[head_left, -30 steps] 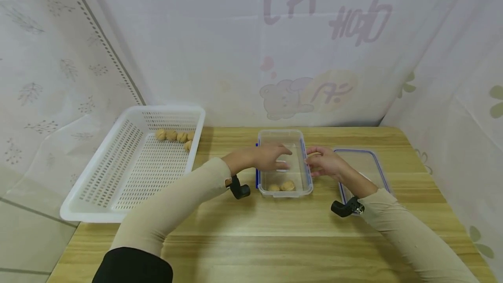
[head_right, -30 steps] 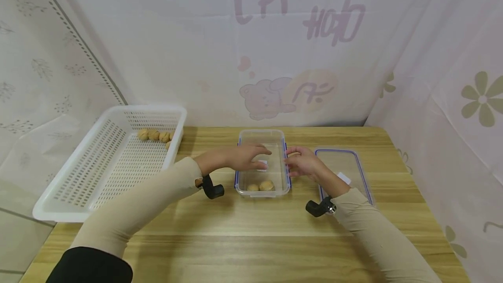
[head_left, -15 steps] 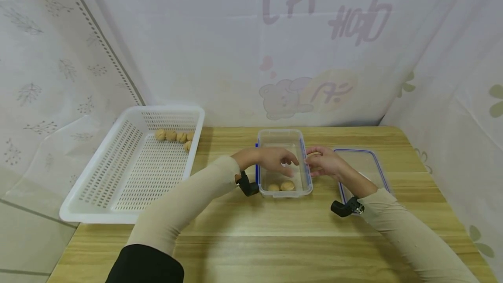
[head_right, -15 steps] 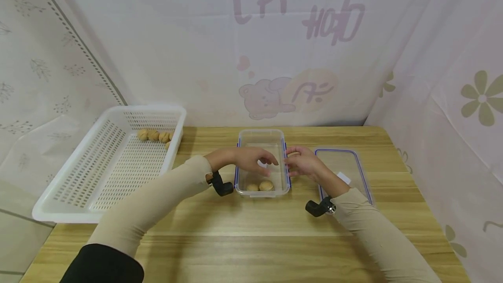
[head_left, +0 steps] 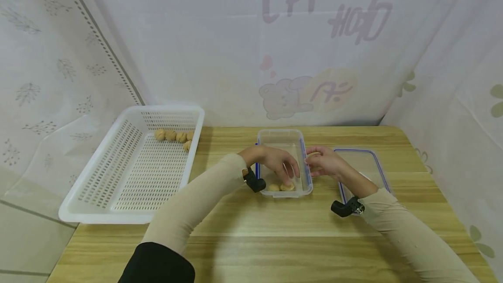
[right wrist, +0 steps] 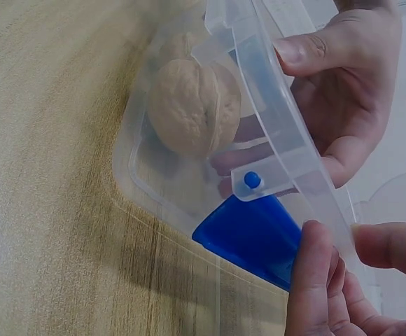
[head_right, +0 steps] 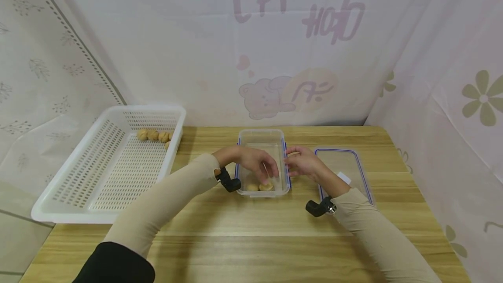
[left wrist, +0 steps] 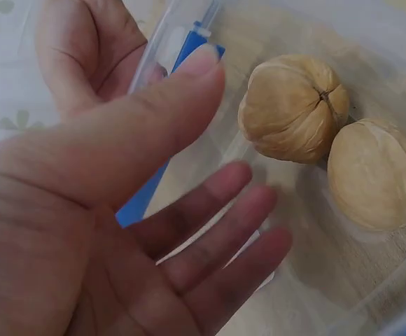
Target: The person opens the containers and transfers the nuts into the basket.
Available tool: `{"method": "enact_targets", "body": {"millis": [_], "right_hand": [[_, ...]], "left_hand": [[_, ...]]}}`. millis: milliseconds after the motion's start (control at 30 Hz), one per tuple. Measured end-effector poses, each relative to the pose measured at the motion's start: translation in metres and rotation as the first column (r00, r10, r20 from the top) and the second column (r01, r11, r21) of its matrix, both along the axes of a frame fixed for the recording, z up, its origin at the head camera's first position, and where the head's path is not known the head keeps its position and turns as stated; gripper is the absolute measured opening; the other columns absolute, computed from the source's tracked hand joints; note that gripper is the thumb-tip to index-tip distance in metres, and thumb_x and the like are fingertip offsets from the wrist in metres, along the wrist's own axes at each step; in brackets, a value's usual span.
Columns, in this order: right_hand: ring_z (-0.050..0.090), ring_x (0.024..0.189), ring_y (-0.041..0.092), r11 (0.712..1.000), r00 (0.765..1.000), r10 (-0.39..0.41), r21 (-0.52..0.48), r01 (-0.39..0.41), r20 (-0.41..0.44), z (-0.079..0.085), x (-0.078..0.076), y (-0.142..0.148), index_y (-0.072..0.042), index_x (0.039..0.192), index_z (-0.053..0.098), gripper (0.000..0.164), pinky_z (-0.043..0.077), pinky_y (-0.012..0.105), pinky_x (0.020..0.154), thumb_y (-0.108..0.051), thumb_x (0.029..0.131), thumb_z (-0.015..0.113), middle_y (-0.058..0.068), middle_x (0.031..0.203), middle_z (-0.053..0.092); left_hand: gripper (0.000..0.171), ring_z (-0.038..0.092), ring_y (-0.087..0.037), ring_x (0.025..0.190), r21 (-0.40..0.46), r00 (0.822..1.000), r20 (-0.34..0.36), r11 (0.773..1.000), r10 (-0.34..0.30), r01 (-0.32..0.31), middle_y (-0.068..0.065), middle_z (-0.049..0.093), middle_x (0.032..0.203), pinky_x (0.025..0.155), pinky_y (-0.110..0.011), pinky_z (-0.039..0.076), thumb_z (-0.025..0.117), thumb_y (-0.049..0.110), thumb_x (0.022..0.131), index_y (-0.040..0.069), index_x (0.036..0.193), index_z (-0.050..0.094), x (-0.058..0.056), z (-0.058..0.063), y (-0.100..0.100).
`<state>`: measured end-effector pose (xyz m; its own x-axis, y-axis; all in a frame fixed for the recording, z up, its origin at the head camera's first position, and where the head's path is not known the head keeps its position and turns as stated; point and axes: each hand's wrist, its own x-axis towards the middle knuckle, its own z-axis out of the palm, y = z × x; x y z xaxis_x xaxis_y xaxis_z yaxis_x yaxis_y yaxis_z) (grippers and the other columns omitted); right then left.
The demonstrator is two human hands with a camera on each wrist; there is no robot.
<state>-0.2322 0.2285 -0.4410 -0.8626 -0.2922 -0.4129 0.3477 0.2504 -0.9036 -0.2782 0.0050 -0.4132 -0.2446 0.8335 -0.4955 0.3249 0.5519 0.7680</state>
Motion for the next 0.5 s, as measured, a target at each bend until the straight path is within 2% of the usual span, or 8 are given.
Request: {"method": "enact_targets", "body": {"millis": [67, 167, 267, 500], "right_hand": [[0.066, 0.086, 0.014, 1.000, 1.000, 0.005, -0.004, -0.005, -0.002, 0.001, 0.000, 0.000, 0.009, 0.140, 0.040, 0.046, 0.061, 0.030, 0.072, -0.006, 0.101, 0.058, 0.008, 0.102, 0.066], [0.067, 0.085, 0.014, 1.000, 1.000, 0.009, -0.009, -0.009, -0.004, 0.002, 0.001, 0.000, 0.010, 0.139, 0.039, 0.046, 0.061, 0.030, 0.071, -0.006, 0.101, 0.058, 0.009, 0.101, 0.067], [0.067, 0.085, 0.014, 1.000, 1.000, 0.009, -0.011, -0.009, -0.003, 0.002, 0.001, 0.000, 0.011, 0.139, 0.039, 0.046, 0.061, 0.029, 0.071, -0.005, 0.100, 0.058, 0.008, 0.099, 0.067], [0.066, 0.085, 0.014, 1.000, 1.000, 0.014, -0.015, -0.014, -0.008, 0.002, 0.001, 0.000, 0.011, 0.139, 0.039, 0.045, 0.061, 0.030, 0.071, -0.005, 0.100, 0.057, 0.007, 0.098, 0.066]], "left_hand": [[0.045, 0.056, -0.024, 0.124, -0.002, 0.998, 0.056, 1.000, -0.002, 0.003, -0.018, 0.061, 0.134, 0.093, -0.022, 0.051, 0.078, 0.009, 0.091, 0.000, 0.132, 0.063, -0.002, -0.004, 0.002], [0.044, 0.056, -0.020, 0.125, -0.009, 0.995, 0.092, 1.000, -0.024, 0.025, -0.012, 0.063, 0.133, 0.096, -0.021, 0.049, 0.077, 0.004, 0.090, 0.001, 0.132, 0.064, -0.004, -0.007, 0.005], [0.043, 0.056, -0.017, 0.125, -0.025, 0.994, 0.097, 0.999, -0.043, 0.046, -0.007, 0.064, 0.131, 0.097, -0.020, 0.048, 0.076, 0.002, 0.091, 0.002, 0.132, 0.065, -0.003, -0.008, 0.008], [0.042, 0.057, -0.011, 0.119, -0.059, 0.993, 0.106, 0.996, -0.054, 0.060, -0.005, 0.066, 0.128, 0.097, -0.019, 0.048, 0.074, -0.004, 0.090, 0.002, 0.131, 0.067, -0.001, -0.011, 0.014]]}}
